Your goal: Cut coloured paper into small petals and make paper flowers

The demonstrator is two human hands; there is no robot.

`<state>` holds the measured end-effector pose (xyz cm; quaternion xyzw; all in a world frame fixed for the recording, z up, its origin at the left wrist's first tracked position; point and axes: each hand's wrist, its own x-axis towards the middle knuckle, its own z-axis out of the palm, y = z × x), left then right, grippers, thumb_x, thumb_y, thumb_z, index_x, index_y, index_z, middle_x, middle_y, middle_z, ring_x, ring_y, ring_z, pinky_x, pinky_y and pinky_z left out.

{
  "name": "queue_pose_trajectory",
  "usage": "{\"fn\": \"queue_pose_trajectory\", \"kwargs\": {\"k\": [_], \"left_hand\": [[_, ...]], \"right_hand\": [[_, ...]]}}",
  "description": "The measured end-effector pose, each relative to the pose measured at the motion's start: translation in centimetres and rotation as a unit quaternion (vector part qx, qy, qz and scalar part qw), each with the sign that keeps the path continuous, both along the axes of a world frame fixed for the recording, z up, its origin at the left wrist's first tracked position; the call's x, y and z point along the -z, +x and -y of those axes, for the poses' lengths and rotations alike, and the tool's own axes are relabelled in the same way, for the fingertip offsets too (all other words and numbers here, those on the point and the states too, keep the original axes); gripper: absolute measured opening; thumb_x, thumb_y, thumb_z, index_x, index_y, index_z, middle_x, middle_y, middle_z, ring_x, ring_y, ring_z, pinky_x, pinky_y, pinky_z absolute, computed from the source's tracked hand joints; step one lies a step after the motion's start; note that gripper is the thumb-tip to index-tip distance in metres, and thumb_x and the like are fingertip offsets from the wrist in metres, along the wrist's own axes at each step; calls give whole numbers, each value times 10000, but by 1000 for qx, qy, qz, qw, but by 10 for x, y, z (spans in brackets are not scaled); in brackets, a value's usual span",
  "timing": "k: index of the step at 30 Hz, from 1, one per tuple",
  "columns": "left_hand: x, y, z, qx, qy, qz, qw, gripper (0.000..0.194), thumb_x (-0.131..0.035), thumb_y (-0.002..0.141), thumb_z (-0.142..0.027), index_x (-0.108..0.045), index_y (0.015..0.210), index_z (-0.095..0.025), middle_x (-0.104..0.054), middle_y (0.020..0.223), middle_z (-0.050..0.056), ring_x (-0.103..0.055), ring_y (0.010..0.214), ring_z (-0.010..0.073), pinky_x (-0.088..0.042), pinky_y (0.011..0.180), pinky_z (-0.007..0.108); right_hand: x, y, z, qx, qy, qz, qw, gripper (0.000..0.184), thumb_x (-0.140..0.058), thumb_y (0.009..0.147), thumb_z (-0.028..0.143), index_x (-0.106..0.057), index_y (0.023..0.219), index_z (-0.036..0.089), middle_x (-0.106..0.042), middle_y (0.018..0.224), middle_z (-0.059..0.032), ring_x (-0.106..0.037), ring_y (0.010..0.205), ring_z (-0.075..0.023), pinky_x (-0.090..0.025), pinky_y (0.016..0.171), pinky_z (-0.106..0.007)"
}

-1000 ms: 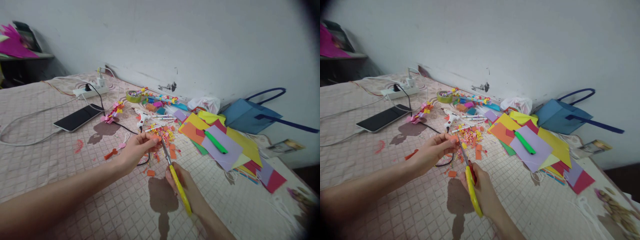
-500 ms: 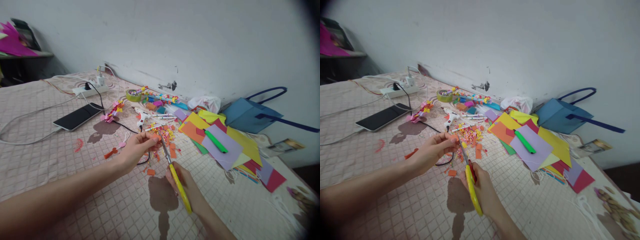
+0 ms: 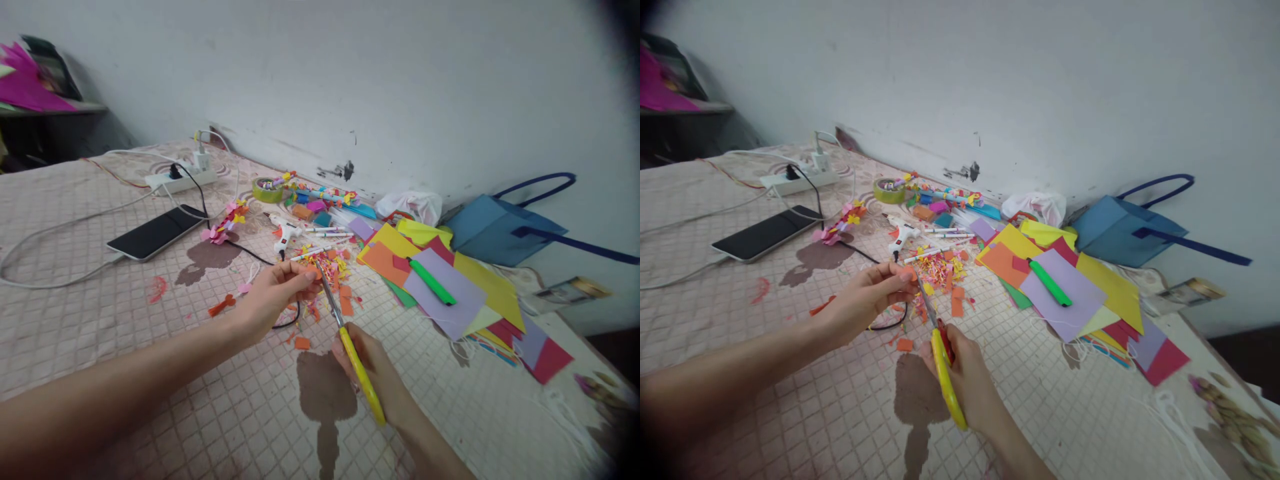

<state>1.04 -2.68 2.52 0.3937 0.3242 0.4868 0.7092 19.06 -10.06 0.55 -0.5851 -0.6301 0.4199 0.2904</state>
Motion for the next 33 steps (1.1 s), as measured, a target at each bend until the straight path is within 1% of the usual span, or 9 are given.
{"fn": "queue_pose_trajectory", "kwargs": {"k": [6, 11, 16, 20, 27, 33], "left_hand": [[0, -1, -2, -9, 4, -14, 1000, 165, -697, 753, -280, -615, 778, -139, -660, 744, 16, -598, 691, 106, -470, 715, 253], [0, -4, -5, 5, 10, -14, 1000, 158, -683, 771, -289, -617, 771, -145, -670, 745, 8, -602, 700, 98, -464, 714, 237], [1, -4, -5, 16, -3, -13, 1000, 166, -697, 758, -282, -624, 788, -136, -672, 762, 16, -604, 704, 98, -464, 720, 240], [1, -3, -5, 14, -8, -16, 1000, 161, -701, 751, -267, -624, 786, -130, -667, 760, 17, -601, 702, 104, -463, 730, 255], [3, -5, -7, 16, 7, -20, 1000, 166, -688, 769, -286, -617, 780, -137, -667, 743, 13, -595, 697, 96, -465, 713, 234], [1, -5, -8, 8, 3, -24, 1000, 175, -692, 758, -295, -608, 766, -141, -663, 759, 17, -605, 713, 109, -466, 706, 246]], "right_hand": [[1, 1, 1, 4, -5, 8, 1000, 353, -519, 822, 507, -406, 667, 210, -357, 574, 57, -319, 512, -103, -255, 465, -229], [2, 2, 0, 6, -10, 5, 1000, 347, -550, 806, 495, -416, 663, 210, -360, 570, 57, -326, 505, -100, -260, 453, -226], [4, 4, -1, 15, -9, -25, 1000, 325, -605, 777, 475, -444, 665, 215, -368, 517, 70, -320, 446, -90, -270, 413, -217], [4, 5, -1, 13, -17, -39, 999, 318, -599, 785, 470, -448, 667, 216, -370, 496, 76, -318, 416, -84, -282, 398, -215], [-1, 4, -1, 8, -15, -16, 1000, 321, -590, 787, 473, -452, 664, 210, -379, 501, 72, -326, 416, -78, -286, 388, -208], [-2, 4, -2, 0, -16, 12, 1000, 330, -542, 814, 487, -452, 681, 200, -369, 518, 73, -324, 428, -72, -286, 393, -200]]}}
